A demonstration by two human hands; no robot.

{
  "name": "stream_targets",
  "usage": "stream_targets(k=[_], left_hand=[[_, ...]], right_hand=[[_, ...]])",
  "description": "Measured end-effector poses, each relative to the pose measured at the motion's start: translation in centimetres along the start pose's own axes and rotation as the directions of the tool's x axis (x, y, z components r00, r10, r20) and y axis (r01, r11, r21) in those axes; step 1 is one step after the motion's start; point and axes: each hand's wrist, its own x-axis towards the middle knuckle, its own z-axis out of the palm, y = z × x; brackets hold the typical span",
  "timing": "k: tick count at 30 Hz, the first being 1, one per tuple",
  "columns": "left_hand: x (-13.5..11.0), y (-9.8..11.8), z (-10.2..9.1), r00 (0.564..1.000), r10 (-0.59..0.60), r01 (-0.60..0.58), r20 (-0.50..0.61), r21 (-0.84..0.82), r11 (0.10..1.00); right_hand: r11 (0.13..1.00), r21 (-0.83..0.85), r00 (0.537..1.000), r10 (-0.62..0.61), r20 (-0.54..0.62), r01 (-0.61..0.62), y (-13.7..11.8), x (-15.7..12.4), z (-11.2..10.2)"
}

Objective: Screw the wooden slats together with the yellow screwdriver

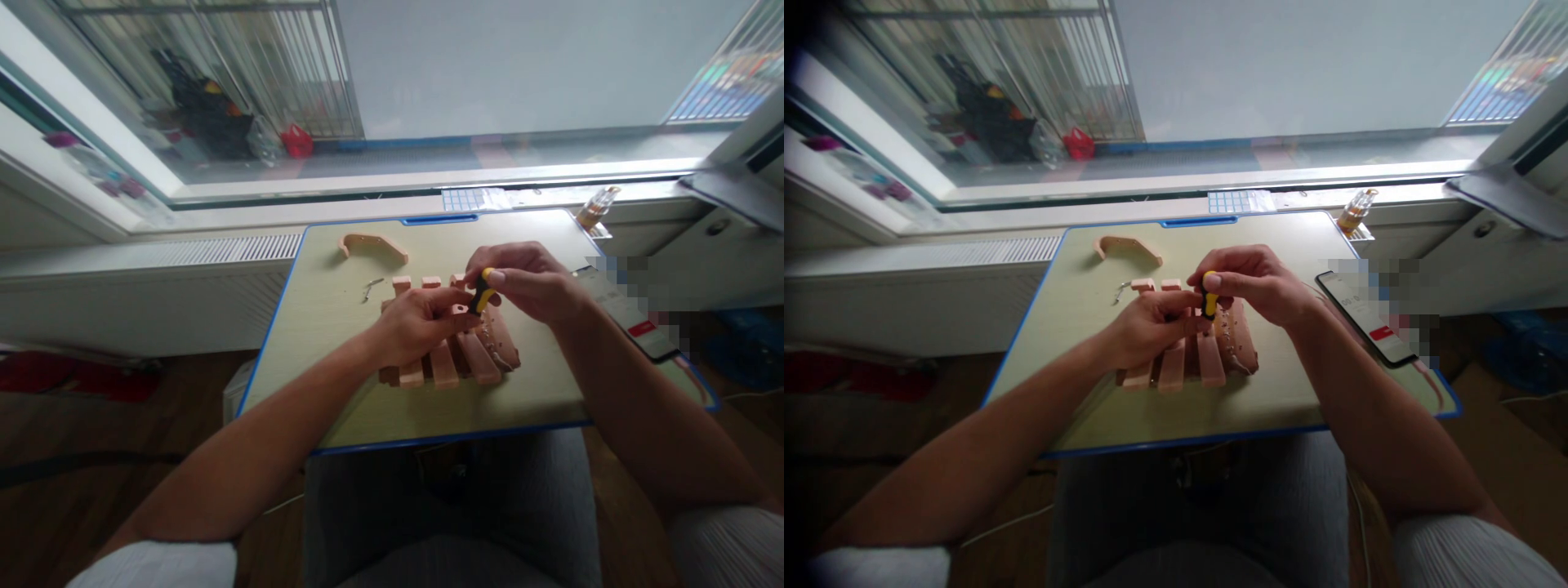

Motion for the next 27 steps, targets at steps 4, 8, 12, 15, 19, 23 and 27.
stream_targets(k=[4, 8, 12, 15, 19, 23, 27], left_hand=[[-0.1, -0.1, -0.23, 1.0, -0.001, 0.0, 0.015, 0.065, 0.998], [-0.15, -0.07, -0.38, 1.0, -0.002, 0.001, 0.011, 0.098, 0.995], [-0.1, 0.23, -0.43, 0.999, -0.031, 0.029, 0.018, 0.101, 0.994], [-0.09, 0.36, -0.38, 0.999, -0.042, 0.04, 0.016, 0.095, 0.995], [-0.19, 0.3, -0.32, 1.0, -0.031, 0.031, 0.001, 0.088, 0.996], [-0.25, 0.22, -0.28, 1.0, -0.026, 0.026, 0.001, 0.063, 0.998], [-0.21, 0.27, -0.21, 0.999, -0.042, 0.042, 0.015, -0.001, 0.999]], right_hand=[[0.999, 0.019, 0.999, -0.034, -0.025, 0.035, 0.02, 0.16, 0.31], [0.998, 0.049, 0.999, -0.028, -0.027, 0.029, -0.09, 0.25, 0.67], [0.997, 0.074, 0.999, -0.031, -0.036, 0.033, -0.12, 0.34, 0.81], [0.996, 0.08, 0.999, -0.027, -0.042, 0.03, -0.02, 0.37, 0.86], [0.996, 0.091, 0.998, -0.021, -0.054, 0.025, 0.12, 0.32, 0.9], [0.996, 0.087, 0.999, -0.01, -0.047, 0.015, 0.2, 0.27, 0.88], [0.996, 0.091, 0.999, 0.006, -0.039, -0.002, 0.26, 0.24, 0.65]])
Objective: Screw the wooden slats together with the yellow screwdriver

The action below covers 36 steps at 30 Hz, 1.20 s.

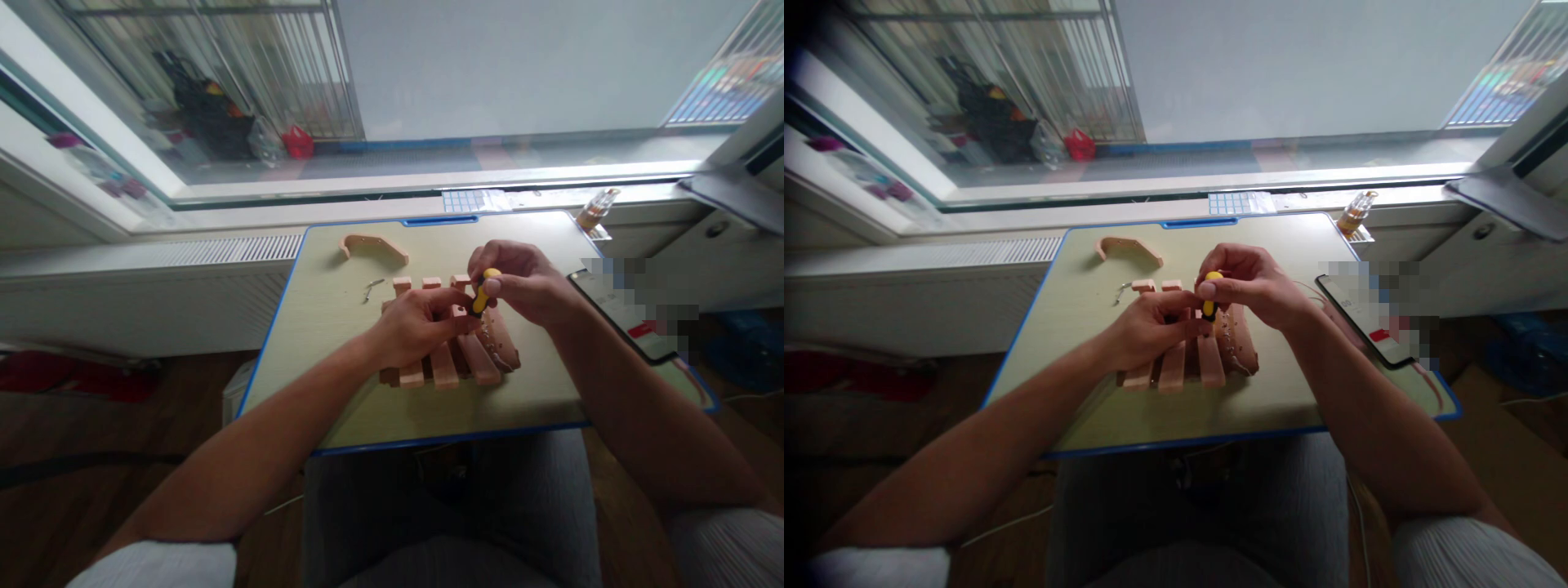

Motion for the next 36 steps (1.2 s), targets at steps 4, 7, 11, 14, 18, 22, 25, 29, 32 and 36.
stream_targets(k=[4, 7, 11, 14, 18, 22, 25, 29, 32, 36], left_hand=[[0.03, -0.03, 0.06, 1.0, 0.0, 0.0, 0.002, -0.036, 0.999], [-0.02, -0.16, 0.04, 1.0, -0.013, 0.013, -0.009, 0.001, 1.0], [-0.09, -0.29, -0.06, 1.0, -0.011, 0.012, -0.009, 0.075, 0.997], [-0.09, -0.19, -0.18, 1.0, 0.0, 0.0, 0.002, 0.118, 0.993], [-0.04, 0.12, -0.35, 1.0, -0.005, 0.002, 0.013, 0.161, 0.987], [0.01, 0.28, -0.41, 1.0, 0.001, -0.006, 0.03, 0.149, 0.989], [0.02, 0.28, -0.36, 1.0, -0.008, 0.005, 0.018, 0.158, 0.987], [0.03, 0.21, -0.19, 1.0, 0.003, -0.001, -0.01, 0.159, 0.987], [0.07, 0.1, -0.08, 1.0, 0.017, -0.013, -0.025, 0.133, 0.991], [0.11, -0.01, -0.01, 0.999, 0.021, -0.018, -0.032, 0.109, 0.994]], right_hand=[[0.999, -0.036, 1.0, 0.015, 0.001, -0.015, -0.16, -0.15, -0.43], [0.997, -0.073, 1.0, 0.003, 0.016, -0.002, -0.33, -0.24, -0.68], [0.996, -0.088, 0.999, -0.028, 0.037, 0.032, -0.38, -0.12, -0.7], [0.996, -0.08, 0.999, -0.045, 0.018, 0.047, -0.23, 0.01, -0.52], [0.997, -0.059, 0.999, -0.042, -0.009, 0.042, -0.03, 0.02, -0.28], [0.999, -0.043, 0.999, -0.028, -0.025, 0.027, -0.06, -0.04, -0.11], [0.999, -0.035, 0.999, -0.028, -0.027, 0.027, -0.14, 0.0, -0.01], [0.999, -0.047, 0.999, -0.022, -0.027, 0.02, -0.15, 0.1, 0.07], [0.998, -0.054, 0.999, -0.019, -0.028, 0.017, -0.14, 0.08, 0.11], [0.999, -0.044, 0.999, -0.02, -0.032, 0.018, -0.22, 0.02, 0.19]])
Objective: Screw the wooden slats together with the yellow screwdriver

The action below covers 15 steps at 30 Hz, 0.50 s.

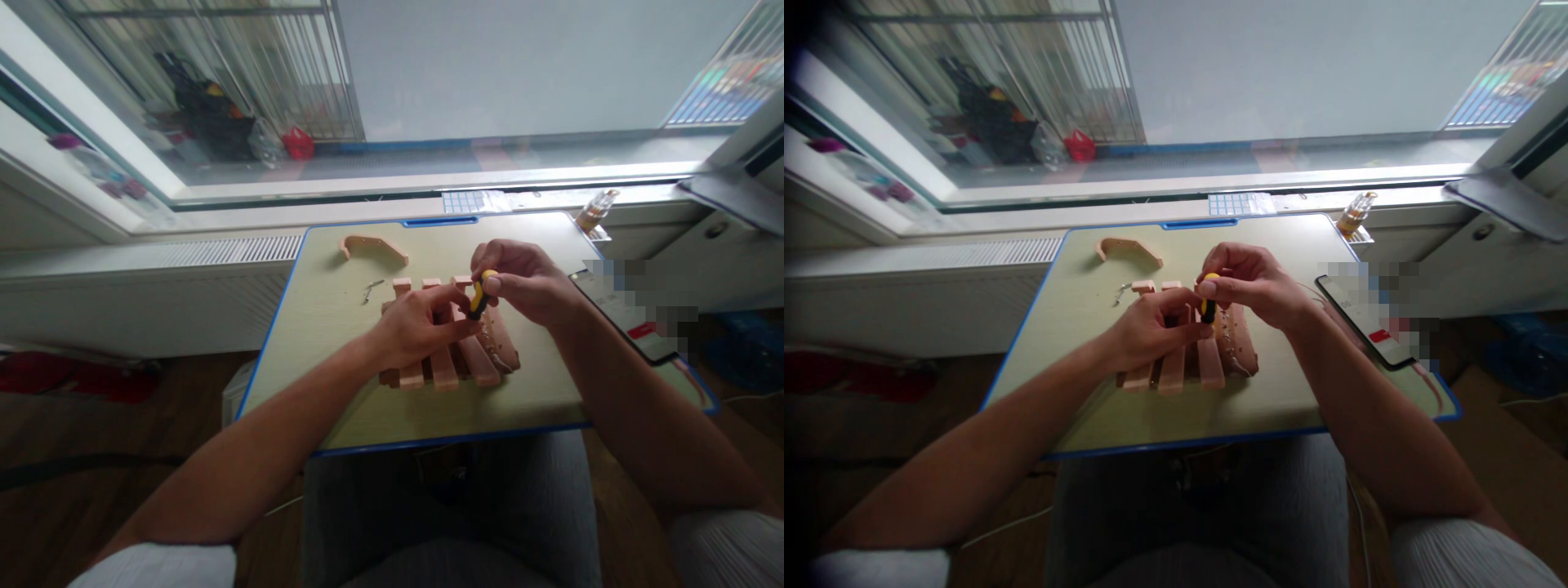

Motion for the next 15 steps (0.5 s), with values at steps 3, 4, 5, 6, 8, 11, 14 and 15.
stream_targets(k=[3, 4, 5, 6, 8, 11, 14, 15], left_hand=[[-0.09, 0.05, 0.01, 1.0, -0.01, 0.01, 0.009, -0.011, 1.0], [-0.13, 0.09, 0.0, 1.0, -0.016, 0.016, 0.008, -0.004, 1.0], [-0.17, 0.12, -0.01, 1.0, -0.023, 0.023, 0.007, 0.004, 1.0], [-0.21, 0.15, -0.02, 1.0, -0.029, 0.029, 0.007, 0.013, 0.999], [-0.25, 0.16, -0.04, 0.999, -0.035, 0.035, 0.01, 0.025, 0.999], [-0.25, 0.06, -0.06, 1.0, -0.028, 0.028, 0.005, 0.027, 0.999], [-0.21, -0.08, -0.08, 1.0, -0.024, 0.024, 0.009, 0.019, 1.0], [-0.2, -0.12, -0.09, 1.0, -0.024, 0.024, 0.016, 0.011, 1.0]], right_hand=[[1.0, 0.007, 1.0, -0.001, 0.001, 0.001, -0.11, 0.0, 0.07], [1.0, 0.009, 1.0, 0.0, 0.0, 0.0, -0.14, 0.02, 0.09], [1.0, 0.011, 1.0, 0.0, -0.003, 0.0, -0.16, 0.04, 0.11], [1.0, 0.013, 1.0, 0.001, -0.007, -0.001, -0.18, 0.06, 0.13], [1.0, 0.018, 1.0, -0.001, -0.013, 0.001, -0.17, 0.11, 0.17], [1.0, 0.027, 1.0, -0.013, -0.013, 0.013, -0.06, 0.18, 0.26], [0.999, 0.028, 0.999, -0.018, -0.026, 0.019, 0.11, 0.18, 0.3], [1.0, 0.024, 0.999, -0.015, -0.031, 0.016, 0.14, 0.15, 0.26]])
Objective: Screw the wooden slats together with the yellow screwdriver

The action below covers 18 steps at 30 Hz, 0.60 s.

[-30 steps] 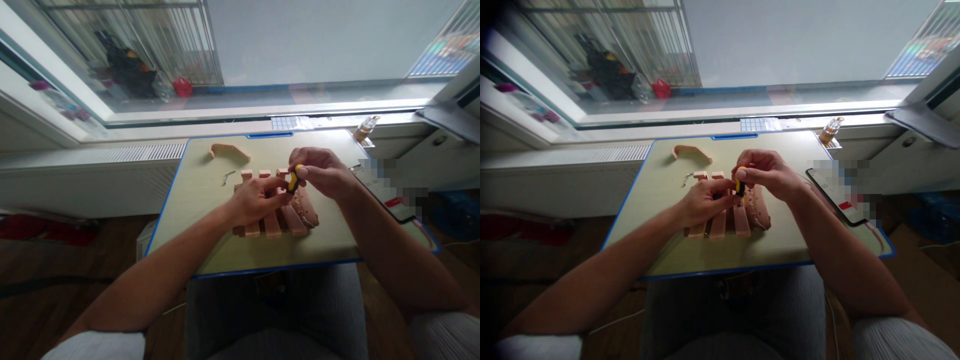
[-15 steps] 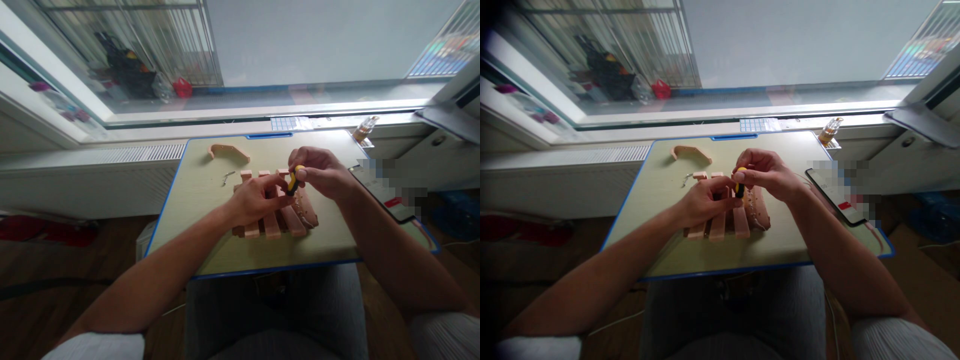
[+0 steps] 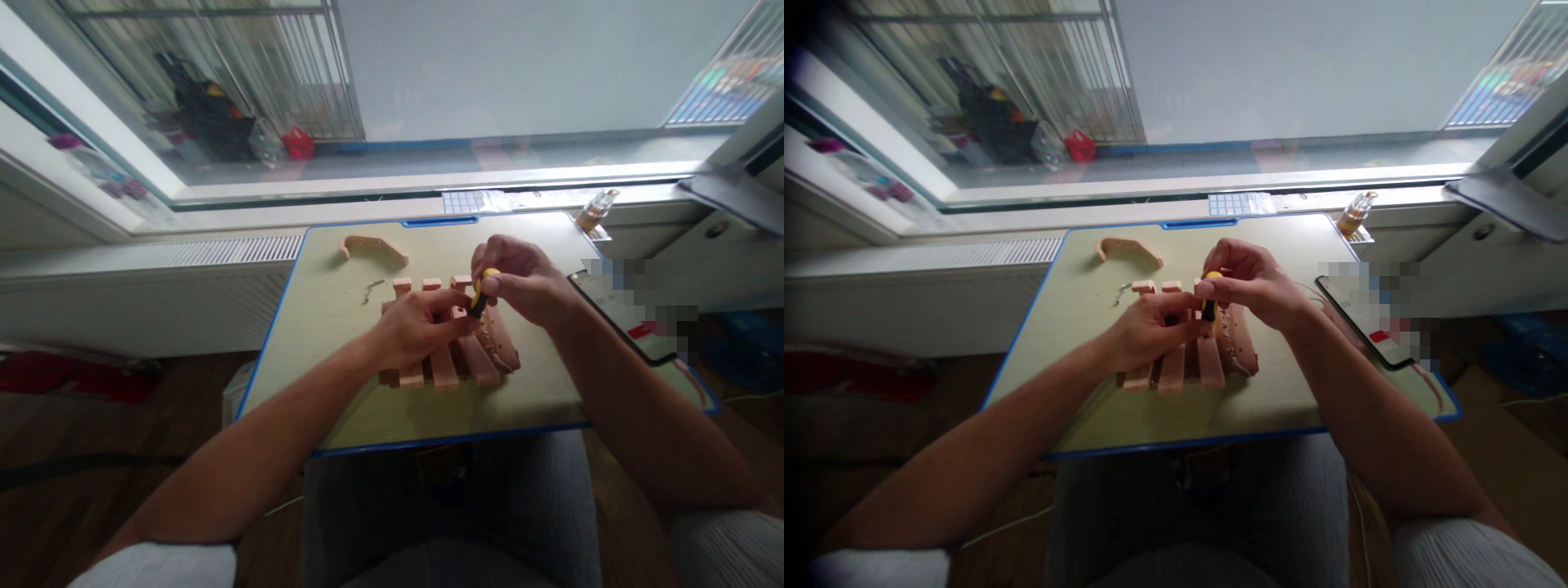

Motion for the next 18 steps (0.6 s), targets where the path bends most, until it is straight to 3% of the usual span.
stream_targets(k=[10, 18], left_hand=[[0.0, 0.2, 0.0, 0.999, -0.007, 0.011, 0.043, -0.089, 0.996], [0.0, -0.1, -0.1, 0.999, 0.034, -0.035, 0.022, 0.011, 0.999]], right_hand=[[0.996, -0.078, 0.994, 0.059, 0.089, -0.052, -0.2, -0.3, -1.2], [0.995, -0.098, 0.994, 0.025, 0.108, -0.014, -0.2, -0.3, -1.0]])
